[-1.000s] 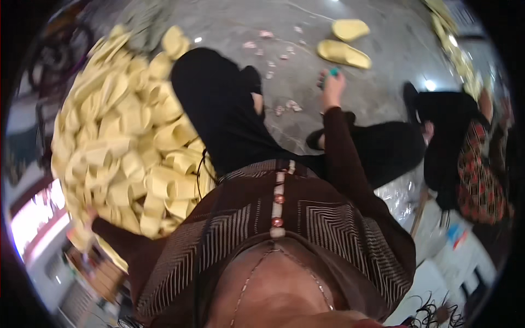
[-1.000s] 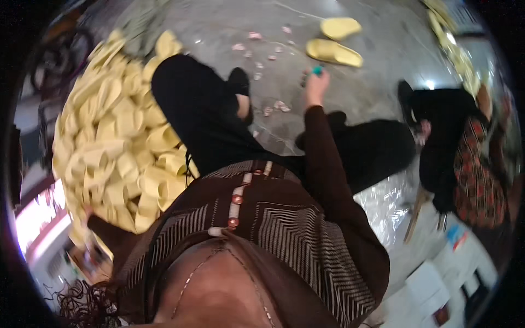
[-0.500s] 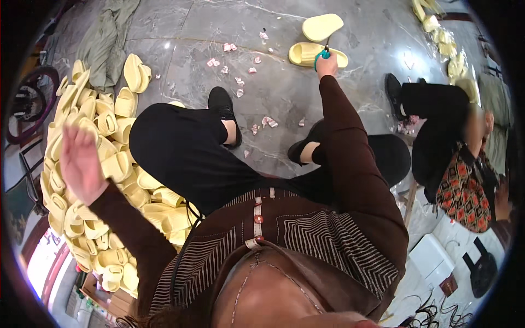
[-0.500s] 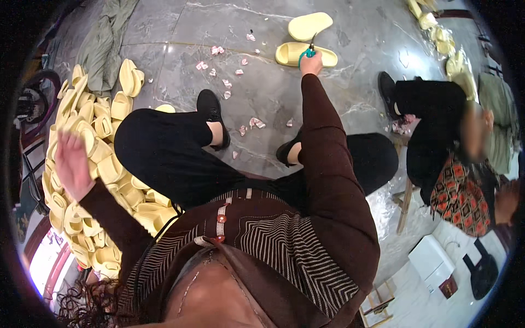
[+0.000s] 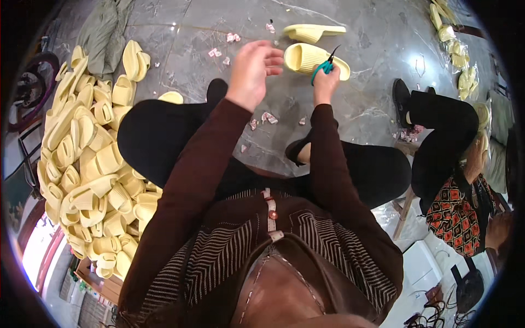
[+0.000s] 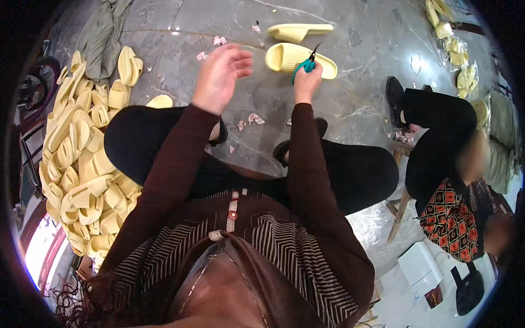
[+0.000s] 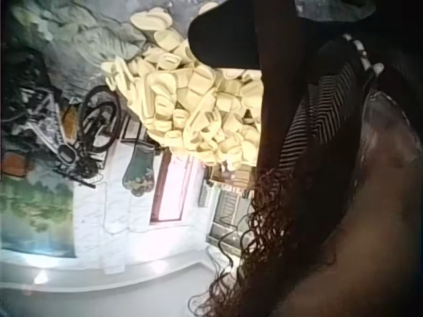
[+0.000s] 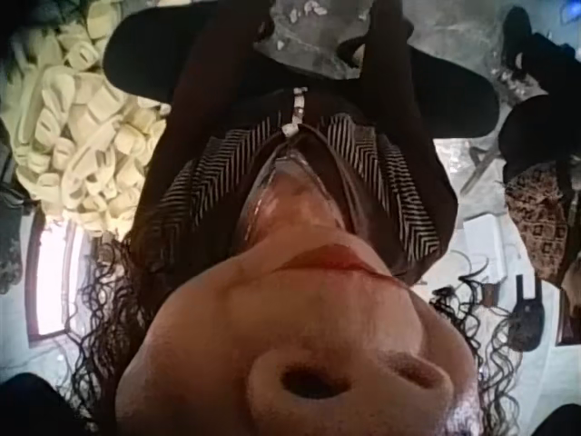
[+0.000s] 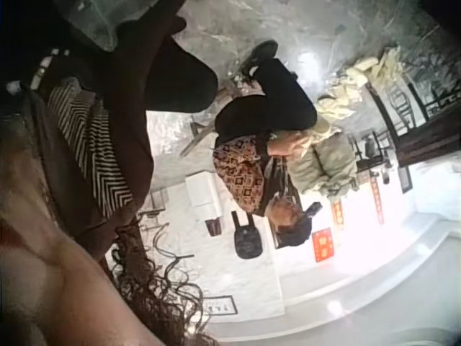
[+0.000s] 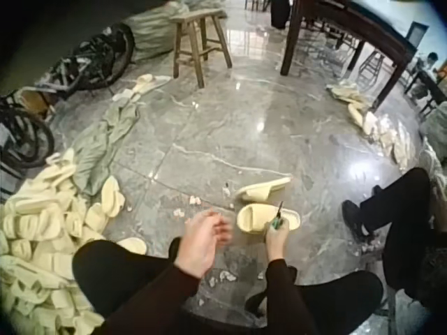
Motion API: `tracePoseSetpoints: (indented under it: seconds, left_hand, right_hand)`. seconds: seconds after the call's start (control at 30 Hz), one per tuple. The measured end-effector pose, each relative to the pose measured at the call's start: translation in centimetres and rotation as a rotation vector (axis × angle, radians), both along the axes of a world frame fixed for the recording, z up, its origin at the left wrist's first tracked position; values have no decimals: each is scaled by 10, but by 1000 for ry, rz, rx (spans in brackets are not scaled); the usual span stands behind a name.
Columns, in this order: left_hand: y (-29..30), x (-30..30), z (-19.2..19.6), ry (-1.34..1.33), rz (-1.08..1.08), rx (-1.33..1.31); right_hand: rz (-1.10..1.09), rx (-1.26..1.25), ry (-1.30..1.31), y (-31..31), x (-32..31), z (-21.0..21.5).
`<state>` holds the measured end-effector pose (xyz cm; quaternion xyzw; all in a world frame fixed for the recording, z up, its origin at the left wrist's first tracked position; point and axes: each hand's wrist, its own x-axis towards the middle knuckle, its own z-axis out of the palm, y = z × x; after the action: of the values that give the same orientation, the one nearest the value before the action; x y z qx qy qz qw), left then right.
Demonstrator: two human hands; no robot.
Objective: Trimming excess rubber material from molded yellow clogs using a pair of scissors.
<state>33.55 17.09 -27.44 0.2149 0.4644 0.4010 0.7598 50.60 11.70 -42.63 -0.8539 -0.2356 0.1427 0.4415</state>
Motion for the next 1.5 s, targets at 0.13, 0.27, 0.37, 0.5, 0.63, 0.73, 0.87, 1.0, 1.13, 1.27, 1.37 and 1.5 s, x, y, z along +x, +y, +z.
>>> tracePoseSetpoints:
  seconds: [0.13,0.27,0.37,0.5,0.63,0.73,0.87,1.0,1.13,1.27,1.37,1.5]
  left_hand:
    - [-22,5,-71,126,-67,-164]
    - [-42,-13,-118,360,-305,-320]
    - [-60,-27,-155,391,-429,-466]
    - [-89,-49,-206,456,-538,-584]
    - [-108,-42,-214,480,-600,-606]
    - [-114,-34,-208,620,-710,-536]
    - [-116,-46,-227,900,-869,-241]
    - [-117,-48,-251,1156,-1033,88]
    - [-120,-43,-261,1327,-1157,359]
    - [-122,-41,-267,1270,-1031,291]
    - [-121,-40,-272,1281,-1031,325]
    - [-121,-45,-281,1269,-1035,307]
  right_hand:
    - [65,74,35,-52,-42,18]
    - [177,-34,42,-94,-81,32]
    - [268,-179,22,-123,-97,26]
    - [403,-377,55,-144,-102,-13]
    - [442,-515,207,-163,-84,-44]
    - [402,-561,290,-167,-71,-47]
    - [498,-667,186,-154,-68,-21]
    - [637,-705,11,-151,-67,-19]
    - [848,-847,-19,-154,-57,-23]
    - [837,-1053,-26,-148,-47,-23]
    - [946,-1024,-66,-142,-44,-23]
    - [1005,-1013,-85,-135,-49,-25]
